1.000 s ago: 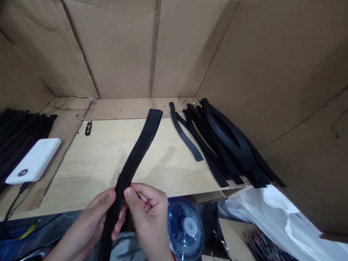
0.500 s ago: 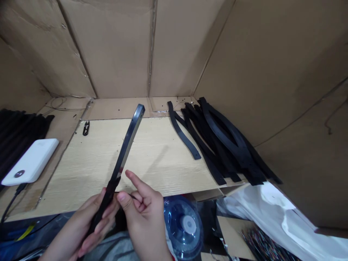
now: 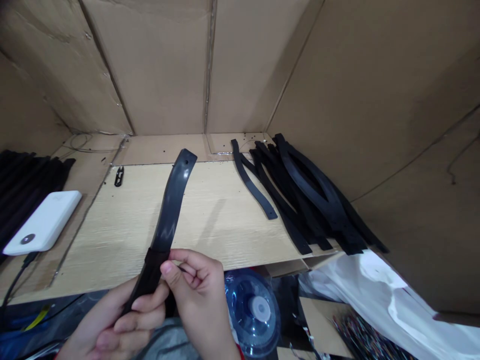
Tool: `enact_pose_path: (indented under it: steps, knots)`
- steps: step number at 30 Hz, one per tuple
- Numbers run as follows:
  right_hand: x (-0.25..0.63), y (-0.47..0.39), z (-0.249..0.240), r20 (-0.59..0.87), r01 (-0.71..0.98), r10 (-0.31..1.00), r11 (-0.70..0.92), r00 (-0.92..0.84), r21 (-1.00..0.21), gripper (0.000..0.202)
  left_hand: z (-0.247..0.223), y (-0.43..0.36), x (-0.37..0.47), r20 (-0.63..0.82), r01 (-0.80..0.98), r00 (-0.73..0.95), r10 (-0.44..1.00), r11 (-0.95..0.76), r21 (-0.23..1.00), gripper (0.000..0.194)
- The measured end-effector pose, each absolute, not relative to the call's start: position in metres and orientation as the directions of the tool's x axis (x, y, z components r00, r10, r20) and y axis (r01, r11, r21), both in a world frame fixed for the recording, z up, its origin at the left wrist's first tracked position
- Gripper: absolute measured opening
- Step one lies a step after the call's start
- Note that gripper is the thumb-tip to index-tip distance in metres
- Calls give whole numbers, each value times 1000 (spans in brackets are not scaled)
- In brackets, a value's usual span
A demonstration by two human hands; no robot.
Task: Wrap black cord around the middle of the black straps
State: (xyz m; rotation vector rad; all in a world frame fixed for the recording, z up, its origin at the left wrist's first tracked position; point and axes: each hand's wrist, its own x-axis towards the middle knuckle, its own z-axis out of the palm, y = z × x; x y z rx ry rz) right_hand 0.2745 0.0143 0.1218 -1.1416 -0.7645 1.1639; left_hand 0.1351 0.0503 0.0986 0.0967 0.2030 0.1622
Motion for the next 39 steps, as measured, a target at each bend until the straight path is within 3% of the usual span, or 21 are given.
enact_pose_path:
  steps: [3,5,8,11,14,22,28,39]
  knots:
    - [273,14,116,-95,-316,940,15,329,-949,13,95,52,138,-126,-143,980,155,985,97,37]
    - [270,14,115,-102,-326,921,29,376,-945,16,96,50,139,-130,-185,969,208,968,168,48]
    - [264,15,118,-130,-315,901,8,414,-949,21,102,45,140,-265,-259,879,398,863,434,58]
    - [258,14,125,-187,-313,900,-60,394,-948,22,109,41,144,-372,-189,673,639,635,749,45]
    - [258,14,127,-215,-332,909,-92,356,-939,21,110,39,148,-358,-92,526,771,470,878,41]
    - [279,16,118,-185,-377,964,-102,191,-921,16,106,37,144,-425,-155,554,716,590,793,41]
    - [280,14,114,-138,-385,969,-50,203,-922,17,105,38,147,-417,-187,536,734,585,789,43]
    - [279,13,116,-183,-429,966,-88,184,-899,16,109,37,145,-413,-181,549,726,586,790,41]
